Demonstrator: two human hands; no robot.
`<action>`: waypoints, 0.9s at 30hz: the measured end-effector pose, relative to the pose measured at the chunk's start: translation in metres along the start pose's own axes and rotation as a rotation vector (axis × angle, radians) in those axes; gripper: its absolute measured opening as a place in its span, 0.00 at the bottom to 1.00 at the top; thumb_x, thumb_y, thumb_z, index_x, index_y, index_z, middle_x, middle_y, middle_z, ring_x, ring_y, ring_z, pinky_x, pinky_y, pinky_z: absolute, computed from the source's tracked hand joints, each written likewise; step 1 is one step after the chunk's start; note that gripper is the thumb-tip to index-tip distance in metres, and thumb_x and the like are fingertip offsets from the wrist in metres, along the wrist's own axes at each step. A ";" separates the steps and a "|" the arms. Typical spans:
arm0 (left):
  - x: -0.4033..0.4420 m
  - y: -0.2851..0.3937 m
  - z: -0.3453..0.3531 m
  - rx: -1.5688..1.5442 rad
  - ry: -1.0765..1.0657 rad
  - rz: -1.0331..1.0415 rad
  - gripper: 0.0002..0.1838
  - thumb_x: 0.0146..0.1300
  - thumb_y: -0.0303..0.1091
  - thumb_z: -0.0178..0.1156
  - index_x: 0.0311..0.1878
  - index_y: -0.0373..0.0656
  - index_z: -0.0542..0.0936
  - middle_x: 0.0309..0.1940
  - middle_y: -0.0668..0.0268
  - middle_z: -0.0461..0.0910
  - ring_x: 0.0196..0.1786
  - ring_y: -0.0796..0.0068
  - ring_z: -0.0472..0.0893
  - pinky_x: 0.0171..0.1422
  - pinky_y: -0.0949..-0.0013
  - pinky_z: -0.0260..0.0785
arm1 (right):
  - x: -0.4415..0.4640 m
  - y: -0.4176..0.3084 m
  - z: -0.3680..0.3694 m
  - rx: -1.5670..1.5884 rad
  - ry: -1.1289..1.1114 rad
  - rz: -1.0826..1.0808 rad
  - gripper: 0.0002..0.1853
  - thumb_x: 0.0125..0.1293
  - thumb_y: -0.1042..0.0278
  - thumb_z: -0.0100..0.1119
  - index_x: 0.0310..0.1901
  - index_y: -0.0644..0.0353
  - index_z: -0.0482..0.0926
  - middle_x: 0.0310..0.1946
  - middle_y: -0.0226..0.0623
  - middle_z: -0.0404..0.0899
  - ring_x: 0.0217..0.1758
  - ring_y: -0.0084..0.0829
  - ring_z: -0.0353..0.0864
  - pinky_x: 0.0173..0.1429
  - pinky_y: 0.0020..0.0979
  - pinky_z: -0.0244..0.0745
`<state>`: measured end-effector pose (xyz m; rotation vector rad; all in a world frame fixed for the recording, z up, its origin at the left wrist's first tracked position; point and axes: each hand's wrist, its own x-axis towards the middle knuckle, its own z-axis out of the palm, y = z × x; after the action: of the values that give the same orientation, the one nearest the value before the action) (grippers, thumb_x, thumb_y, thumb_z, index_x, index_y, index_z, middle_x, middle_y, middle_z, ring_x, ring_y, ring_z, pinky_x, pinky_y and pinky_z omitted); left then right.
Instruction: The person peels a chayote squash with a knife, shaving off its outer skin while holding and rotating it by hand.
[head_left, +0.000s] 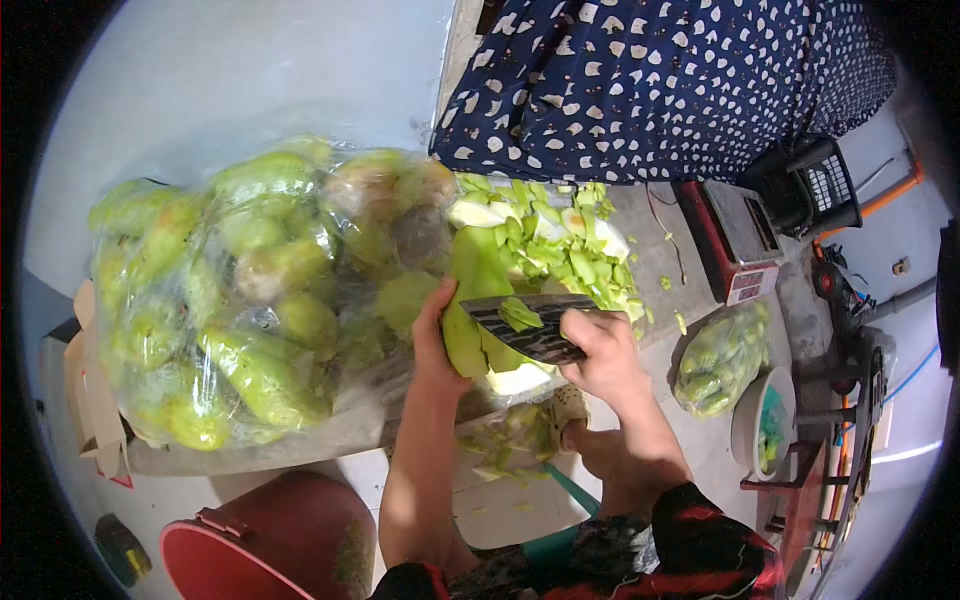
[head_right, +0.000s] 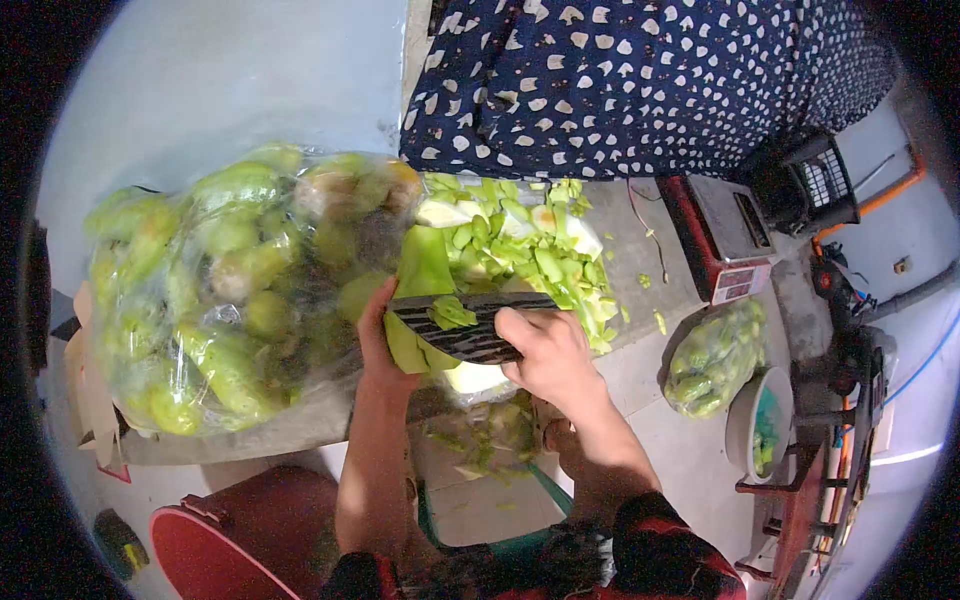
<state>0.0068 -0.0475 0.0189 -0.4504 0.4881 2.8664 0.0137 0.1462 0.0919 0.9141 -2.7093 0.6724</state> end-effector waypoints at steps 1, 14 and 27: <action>0.001 0.002 -0.002 0.004 0.003 0.002 0.23 0.66 0.48 0.53 0.57 0.42 0.77 0.50 0.57 0.82 0.51 0.58 0.82 0.58 0.55 0.75 | 0.000 0.000 0.002 0.005 0.001 0.000 0.20 0.34 0.75 0.66 0.30 0.58 0.66 0.22 0.42 0.72 0.26 0.51 0.74 0.30 0.46 0.69; -0.012 0.017 0.019 0.110 -0.252 0.159 0.32 0.63 0.41 0.53 0.69 0.39 0.63 0.53 0.56 0.77 0.52 0.65 0.81 0.57 0.62 0.75 | -0.001 -0.023 -0.012 0.060 0.093 -0.270 0.20 0.36 0.62 0.68 0.25 0.58 0.65 0.18 0.38 0.63 0.19 0.43 0.68 0.25 0.40 0.63; -0.008 0.010 0.010 0.050 -0.265 0.043 0.31 0.64 0.40 0.54 0.69 0.40 0.64 0.56 0.59 0.76 0.55 0.67 0.80 0.59 0.63 0.74 | 0.003 -0.002 0.018 -0.037 0.217 -0.134 0.17 0.40 0.71 0.68 0.26 0.59 0.67 0.18 0.40 0.69 0.21 0.48 0.72 0.26 0.42 0.68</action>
<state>0.0096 -0.0547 0.0338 -0.0493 0.5252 2.8864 0.0117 0.1345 0.0776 0.9441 -2.4387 0.6519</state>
